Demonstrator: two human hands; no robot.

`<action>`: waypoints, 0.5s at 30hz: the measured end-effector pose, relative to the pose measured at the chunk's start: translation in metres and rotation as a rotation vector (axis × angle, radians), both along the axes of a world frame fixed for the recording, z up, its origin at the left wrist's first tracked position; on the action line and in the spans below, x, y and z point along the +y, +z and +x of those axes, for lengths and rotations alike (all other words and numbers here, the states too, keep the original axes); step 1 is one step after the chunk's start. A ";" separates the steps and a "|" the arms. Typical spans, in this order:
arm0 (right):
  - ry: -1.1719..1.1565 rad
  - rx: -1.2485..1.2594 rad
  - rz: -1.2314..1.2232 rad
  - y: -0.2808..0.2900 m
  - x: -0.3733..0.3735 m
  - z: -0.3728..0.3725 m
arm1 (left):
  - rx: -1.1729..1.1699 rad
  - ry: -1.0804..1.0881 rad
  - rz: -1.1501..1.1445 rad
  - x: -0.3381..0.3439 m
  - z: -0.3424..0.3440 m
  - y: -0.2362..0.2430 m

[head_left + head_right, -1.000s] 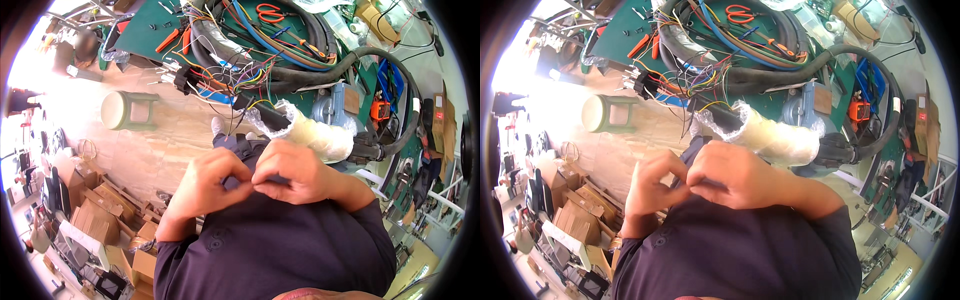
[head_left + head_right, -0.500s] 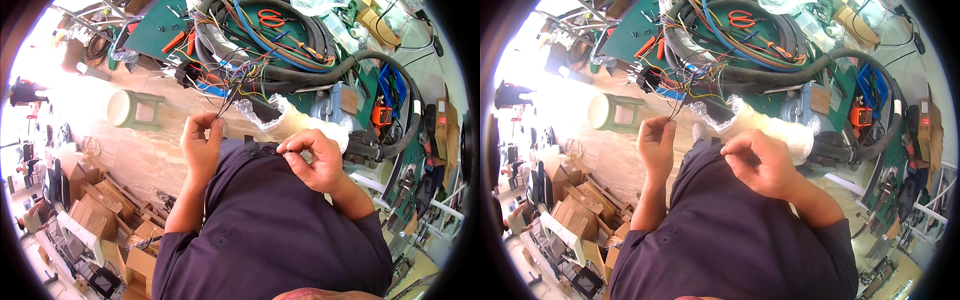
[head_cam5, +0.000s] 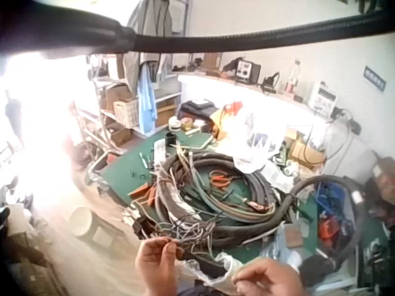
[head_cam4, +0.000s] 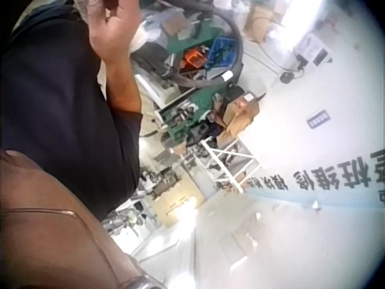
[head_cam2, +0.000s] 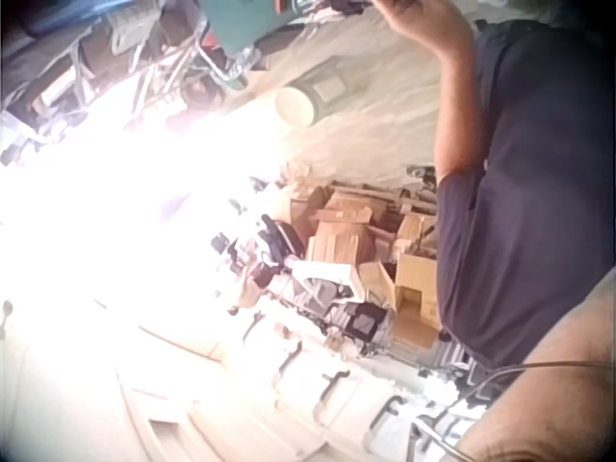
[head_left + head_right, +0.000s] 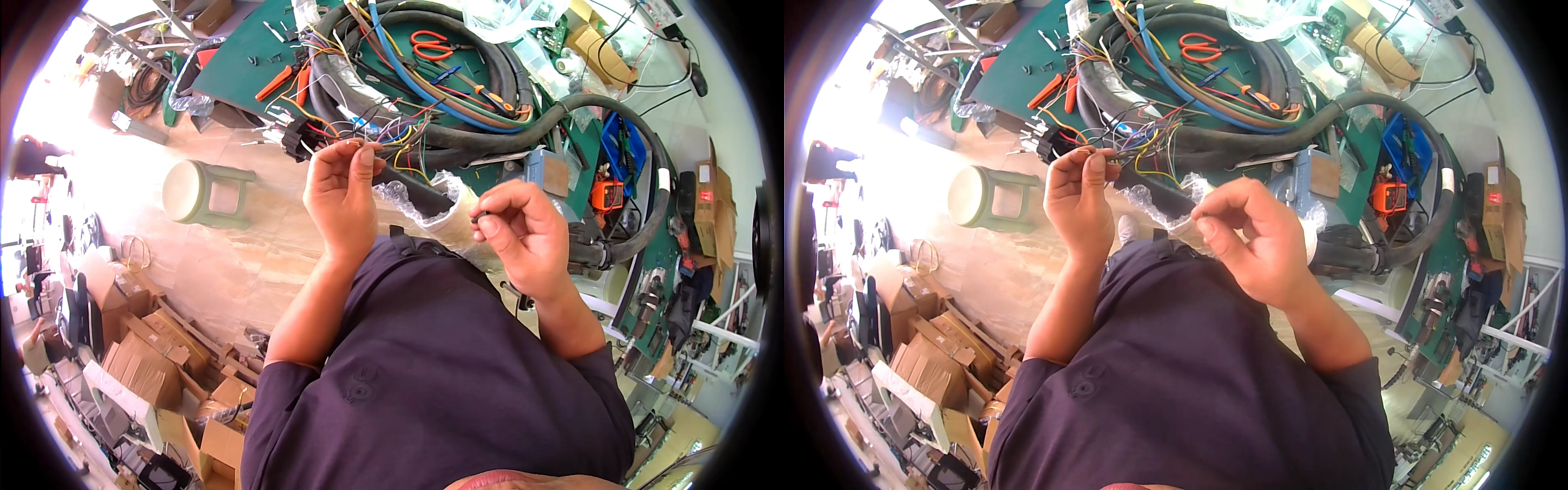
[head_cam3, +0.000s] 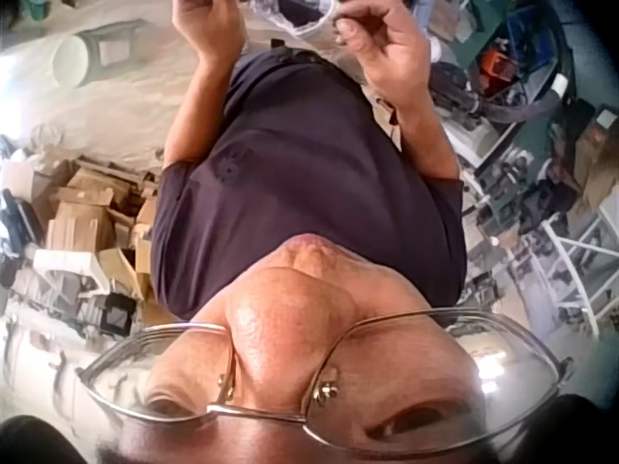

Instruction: The person prepares and applies heat-shrink tubing to individual wires within a bundle, using a heat gun to seal the connections.

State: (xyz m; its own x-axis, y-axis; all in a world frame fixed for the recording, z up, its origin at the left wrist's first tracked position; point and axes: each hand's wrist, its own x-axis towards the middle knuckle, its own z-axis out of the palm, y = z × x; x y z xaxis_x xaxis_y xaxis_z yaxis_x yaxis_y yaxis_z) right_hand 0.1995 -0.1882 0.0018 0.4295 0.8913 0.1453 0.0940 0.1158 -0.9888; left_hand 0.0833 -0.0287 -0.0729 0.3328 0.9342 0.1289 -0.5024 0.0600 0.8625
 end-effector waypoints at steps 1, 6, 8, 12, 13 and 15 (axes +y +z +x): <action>0.003 0.002 -0.027 0.003 0.004 0.003 | 0.003 -0.007 0.001 0.001 0.001 0.000; -0.005 0.033 -0.049 0.016 0.029 0.008 | 0.097 -0.032 0.018 0.004 0.006 0.000; -0.020 -0.008 -0.086 0.018 0.042 0.010 | 0.116 -0.040 0.025 0.005 0.007 0.002; 0.035 -0.038 -0.097 0.017 0.061 0.018 | 0.301 -0.126 0.121 0.009 0.003 0.005; 0.025 -0.059 -0.088 0.019 0.068 0.018 | 0.344 -0.135 0.164 0.010 0.002 0.006; 0.007 -0.056 -0.081 0.024 0.078 0.019 | 0.386 -0.126 0.260 0.012 0.003 0.004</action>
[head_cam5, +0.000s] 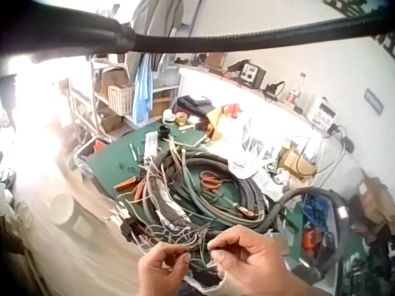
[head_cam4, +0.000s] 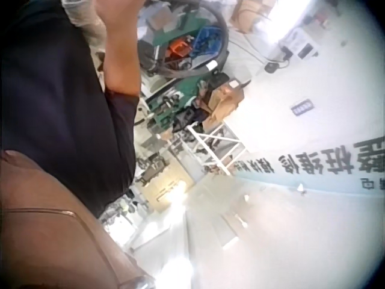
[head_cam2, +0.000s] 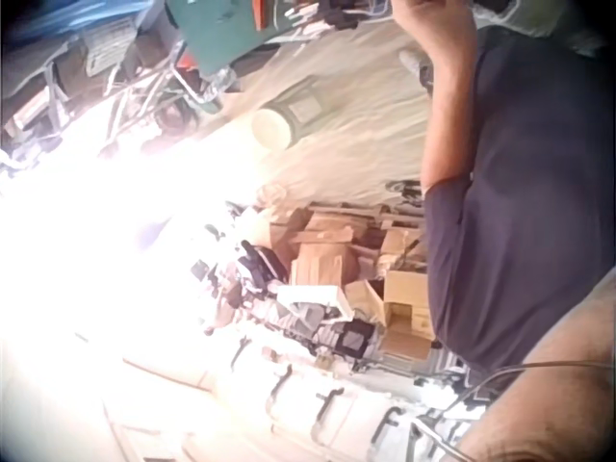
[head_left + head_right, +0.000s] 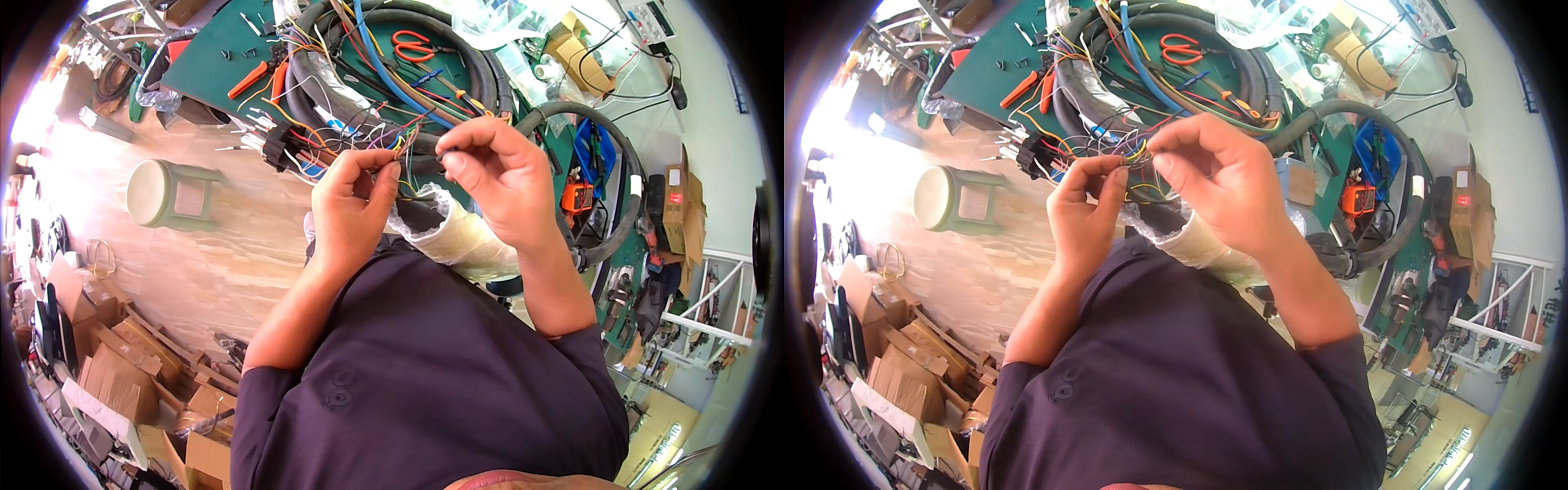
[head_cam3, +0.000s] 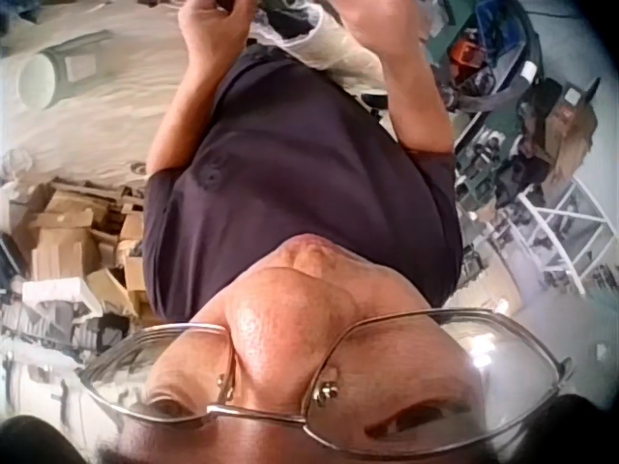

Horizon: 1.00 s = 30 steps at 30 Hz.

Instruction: The person prepares and applies heat-shrink tubing to individual wires within a bundle, using a heat gun to seal the connections.

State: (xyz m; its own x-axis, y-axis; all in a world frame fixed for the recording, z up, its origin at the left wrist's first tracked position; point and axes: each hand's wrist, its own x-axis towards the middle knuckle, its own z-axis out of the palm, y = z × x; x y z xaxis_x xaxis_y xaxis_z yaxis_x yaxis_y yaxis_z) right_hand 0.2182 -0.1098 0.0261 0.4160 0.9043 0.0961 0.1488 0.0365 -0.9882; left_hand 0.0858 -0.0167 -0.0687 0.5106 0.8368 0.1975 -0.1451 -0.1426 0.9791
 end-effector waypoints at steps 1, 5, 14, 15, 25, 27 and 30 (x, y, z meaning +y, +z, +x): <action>-0.008 0.001 0.005 0.001 0.004 0.001 | 0.010 -0.001 0.041 0.001 0.000 -0.001; 0.071 -0.275 -0.066 -0.003 0.013 0.009 | 0.063 -0.029 0.160 0.005 -0.001 0.006; 0.123 -0.497 -0.079 -0.018 0.024 0.010 | 0.200 -0.047 0.370 0.009 -0.006 0.016; 0.119 -0.484 -0.088 -0.019 0.024 0.010 | 0.209 -0.049 0.385 0.009 -0.005 0.016; -0.008 0.054 -0.082 -0.032 0.022 0.008 | 0.168 0.054 0.427 0.009 -0.004 0.012; 0.015 0.138 -0.094 -0.034 0.021 0.011 | 0.124 0.039 0.339 0.008 -0.003 0.007; 0.013 0.239 -0.048 -0.030 0.022 0.015 | 0.145 0.046 0.353 0.011 -0.006 0.005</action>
